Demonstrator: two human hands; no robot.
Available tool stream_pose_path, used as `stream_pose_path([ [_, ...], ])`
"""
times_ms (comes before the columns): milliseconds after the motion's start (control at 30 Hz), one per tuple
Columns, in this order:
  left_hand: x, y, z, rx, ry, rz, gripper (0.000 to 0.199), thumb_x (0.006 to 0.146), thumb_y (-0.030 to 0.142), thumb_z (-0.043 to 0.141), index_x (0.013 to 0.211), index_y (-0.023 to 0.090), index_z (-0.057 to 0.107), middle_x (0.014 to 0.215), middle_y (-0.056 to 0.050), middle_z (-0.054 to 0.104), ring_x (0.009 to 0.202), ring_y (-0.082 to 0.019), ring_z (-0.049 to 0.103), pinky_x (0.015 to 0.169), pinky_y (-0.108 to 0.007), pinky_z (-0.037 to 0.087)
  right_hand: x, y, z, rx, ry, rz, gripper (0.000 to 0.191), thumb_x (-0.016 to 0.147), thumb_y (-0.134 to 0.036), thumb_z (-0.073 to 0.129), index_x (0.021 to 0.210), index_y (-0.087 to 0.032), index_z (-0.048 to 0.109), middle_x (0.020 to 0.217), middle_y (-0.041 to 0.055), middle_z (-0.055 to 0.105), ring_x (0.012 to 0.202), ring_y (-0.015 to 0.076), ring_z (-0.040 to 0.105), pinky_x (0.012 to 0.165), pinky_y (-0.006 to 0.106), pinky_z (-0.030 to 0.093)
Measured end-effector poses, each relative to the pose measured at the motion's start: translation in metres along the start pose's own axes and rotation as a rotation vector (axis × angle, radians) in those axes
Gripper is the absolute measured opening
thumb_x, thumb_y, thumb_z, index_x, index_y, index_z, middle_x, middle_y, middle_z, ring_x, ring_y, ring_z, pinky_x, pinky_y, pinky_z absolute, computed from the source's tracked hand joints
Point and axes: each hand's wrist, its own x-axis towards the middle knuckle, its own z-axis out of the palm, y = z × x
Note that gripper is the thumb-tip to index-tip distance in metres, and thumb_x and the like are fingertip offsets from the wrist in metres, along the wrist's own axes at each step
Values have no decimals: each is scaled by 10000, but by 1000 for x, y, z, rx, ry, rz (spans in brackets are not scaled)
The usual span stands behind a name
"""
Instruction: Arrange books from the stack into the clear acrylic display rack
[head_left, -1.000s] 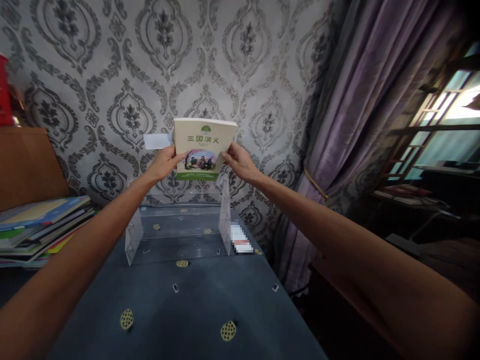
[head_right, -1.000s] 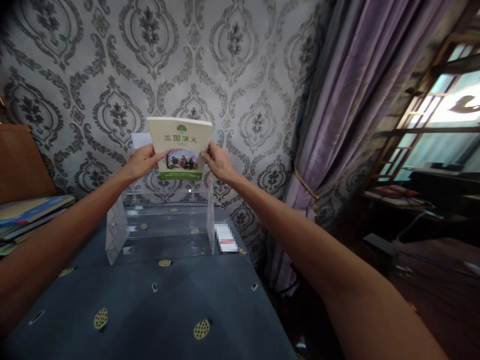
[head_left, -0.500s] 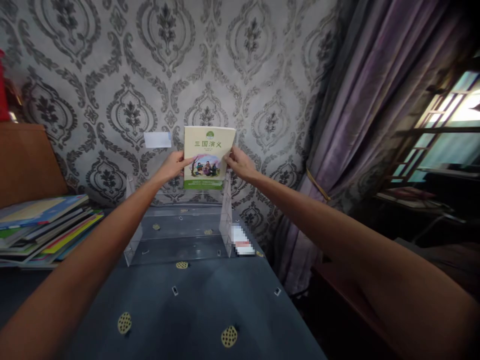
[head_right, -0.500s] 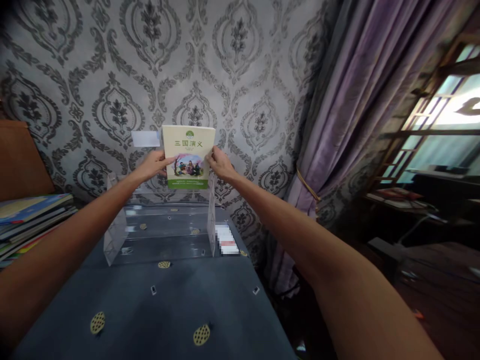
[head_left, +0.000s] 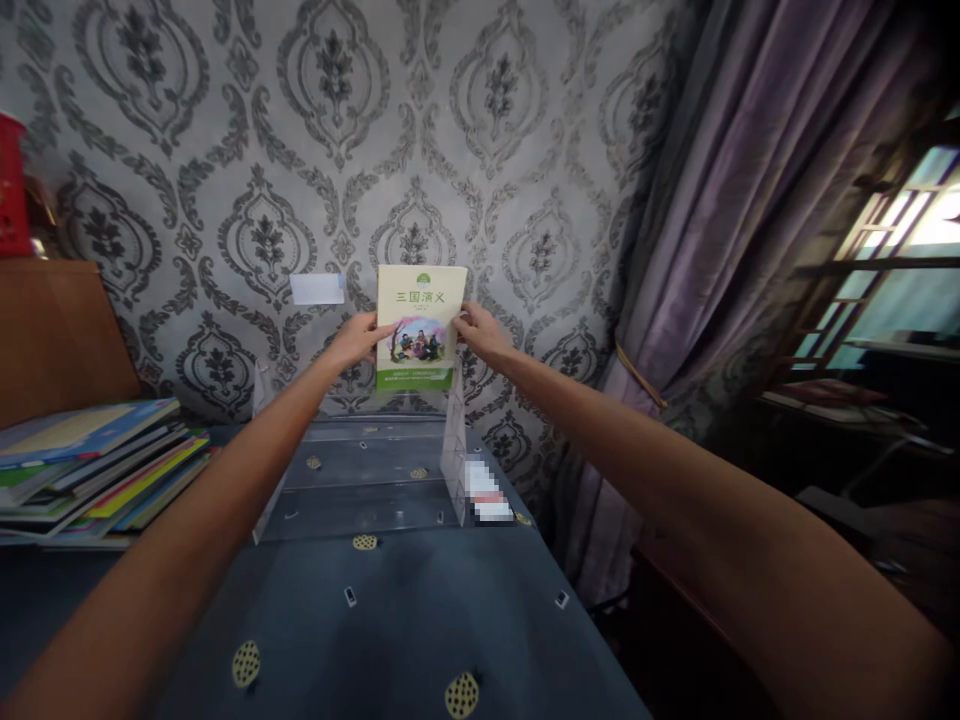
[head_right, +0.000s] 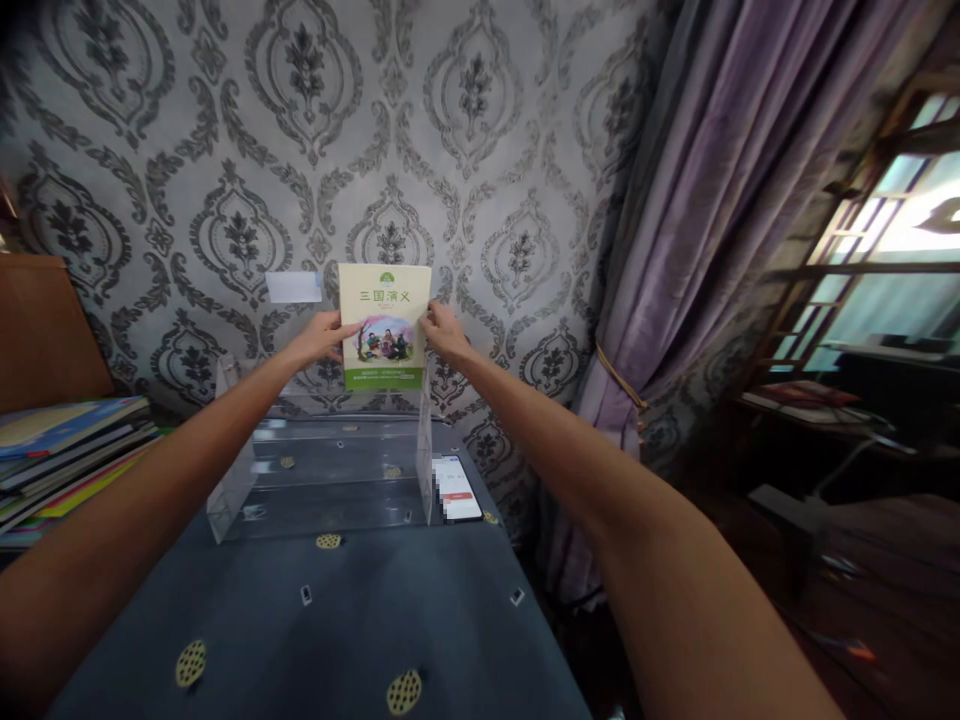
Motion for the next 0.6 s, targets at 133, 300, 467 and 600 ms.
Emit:
stream_pose_path([
  [133,2,-2,1,18,19,-10,519,726,572,758,1029,152,728,846,-89,755,666,-230,685,582,-337,569,-1,-3,2,61,0,65,367,841,-254,441,1159,-156,598,891,67,685,770,199,625,744,385,567],
  [300,2,1,-3,113,-63,-21,505,800,542,668,1128,158,695,967,-101,757,792,-244,708,563,-275,557,-12,-1,4,102,-16,121,373,822,-266,486,1154,-158,616,979,92,719,853,223,666,752,360,571],
  [467,-4,8,-10,283,-193,-90,480,793,462,643,1174,171,661,1070,-80,727,935,-257,697,610,-245,565,-21,7,6,133,-39,149,345,769,-245,546,1082,-174,671,946,62,745,885,242,691,837,386,565],
  [600,-10,11,-13,292,-236,-82,484,794,407,622,1225,188,624,1109,-74,711,942,-250,691,620,-245,566,-25,16,8,154,-36,160,303,756,-235,571,1029,-196,695,935,49,757,918,245,696,867,390,562],
])
